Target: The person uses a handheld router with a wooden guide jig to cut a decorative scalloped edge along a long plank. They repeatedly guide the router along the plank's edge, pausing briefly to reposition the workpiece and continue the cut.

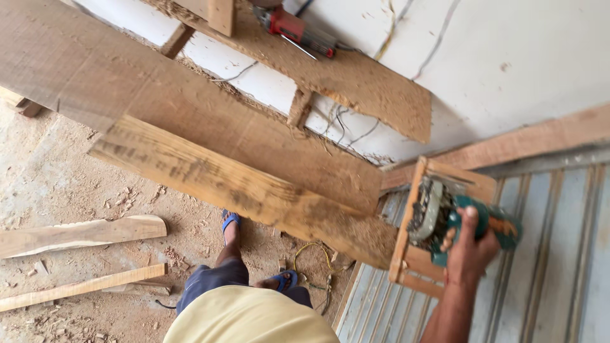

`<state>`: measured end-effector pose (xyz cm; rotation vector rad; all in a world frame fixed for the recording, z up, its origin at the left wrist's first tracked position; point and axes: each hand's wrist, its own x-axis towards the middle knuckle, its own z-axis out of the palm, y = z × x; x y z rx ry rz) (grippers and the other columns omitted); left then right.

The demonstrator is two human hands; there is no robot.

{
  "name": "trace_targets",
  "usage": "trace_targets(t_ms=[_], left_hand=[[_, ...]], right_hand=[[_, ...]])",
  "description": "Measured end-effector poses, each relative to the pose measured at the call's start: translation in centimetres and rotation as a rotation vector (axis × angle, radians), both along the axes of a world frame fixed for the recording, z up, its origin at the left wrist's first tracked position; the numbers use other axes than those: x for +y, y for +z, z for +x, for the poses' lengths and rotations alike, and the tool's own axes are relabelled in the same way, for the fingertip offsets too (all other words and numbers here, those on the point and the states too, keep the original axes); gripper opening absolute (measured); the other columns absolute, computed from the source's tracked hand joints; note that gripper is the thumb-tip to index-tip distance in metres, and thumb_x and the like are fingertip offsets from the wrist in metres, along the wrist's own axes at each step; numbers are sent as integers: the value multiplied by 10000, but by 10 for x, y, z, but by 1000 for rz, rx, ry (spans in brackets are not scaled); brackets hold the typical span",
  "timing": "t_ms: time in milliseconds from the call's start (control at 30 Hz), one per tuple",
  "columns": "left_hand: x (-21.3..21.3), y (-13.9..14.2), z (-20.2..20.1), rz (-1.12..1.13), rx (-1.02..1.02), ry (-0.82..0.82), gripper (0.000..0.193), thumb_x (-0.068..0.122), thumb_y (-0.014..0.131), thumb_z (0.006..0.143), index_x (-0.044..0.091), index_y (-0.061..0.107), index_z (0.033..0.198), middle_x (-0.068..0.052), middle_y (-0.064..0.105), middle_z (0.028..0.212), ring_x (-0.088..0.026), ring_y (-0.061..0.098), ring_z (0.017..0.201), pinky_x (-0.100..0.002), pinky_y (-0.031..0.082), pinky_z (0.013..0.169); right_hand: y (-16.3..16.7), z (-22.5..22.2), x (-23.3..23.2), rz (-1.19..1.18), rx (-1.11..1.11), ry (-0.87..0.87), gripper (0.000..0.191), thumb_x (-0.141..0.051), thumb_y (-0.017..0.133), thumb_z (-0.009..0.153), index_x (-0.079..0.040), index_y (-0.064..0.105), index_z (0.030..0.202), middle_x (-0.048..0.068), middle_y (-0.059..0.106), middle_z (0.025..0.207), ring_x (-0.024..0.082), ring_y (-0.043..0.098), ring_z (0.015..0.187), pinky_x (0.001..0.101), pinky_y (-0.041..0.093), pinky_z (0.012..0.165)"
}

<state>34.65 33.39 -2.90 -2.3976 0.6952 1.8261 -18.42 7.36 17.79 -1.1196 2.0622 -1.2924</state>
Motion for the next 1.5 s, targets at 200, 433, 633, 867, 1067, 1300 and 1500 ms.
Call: trace_targets(t_ms=[200,433,633,867,1067,1300,1500], left_hand=[[-37,-8,29,-32,65,134,450,379,651,968,63,631,1288,-178,686,1192,-308,655,1060,-487,510,945],[-55,6,53,-10,95,228,434,371,637,997,35,631,1272,-196,683,1180,-305,653,1040,-469,517,931],[-29,-4,69,-5,89,277,425,363,626,1022,11,631,1259,-212,680,1170,-302,652,1023,-455,523,919],[-45,-28,41,-165,35,349,419,355,612,1052,-18,632,1243,-230,676,1158,-299,651,1004,-437,529,904],[-120,-11,19,-433,360,798,498,472,542,1031,46,585,1285,-175,696,1163,-263,671,1037,-392,528,888],[-180,24,-73,-520,595,942,569,547,512,1034,25,576,1252,-155,703,1180,-248,704,1103,-371,560,956],[-197,15,-86,-528,395,832,436,455,602,997,42,577,1136,-98,689,954,-211,736,832,-351,604,726]], right_hand=[[-44,84,-120,42,-231,146,465,-506,696,958,-51,716,1054,-6,529,607,91,509,449,267,408,378],[-116,180,-209,13,-231,154,420,-457,741,946,-46,652,944,10,560,564,110,518,403,293,400,348],[-144,196,-207,-43,-313,219,382,-421,742,1009,-63,641,922,4,587,623,109,536,462,305,432,395],[-142,146,-191,-132,328,536,408,-333,679,1122,17,608,1319,113,693,1187,188,665,1039,341,522,872],[-149,16,-84,50,386,268,564,-455,734,1025,-7,573,1326,174,548,1293,305,582,1171,439,522,986],[-167,-68,50,366,346,28,658,-547,665,977,-51,535,1389,176,549,1318,366,557,1197,528,458,977],[-171,-45,70,406,244,1,518,-489,588,1027,-73,692,1319,225,562,1299,342,605,1146,463,494,977]])
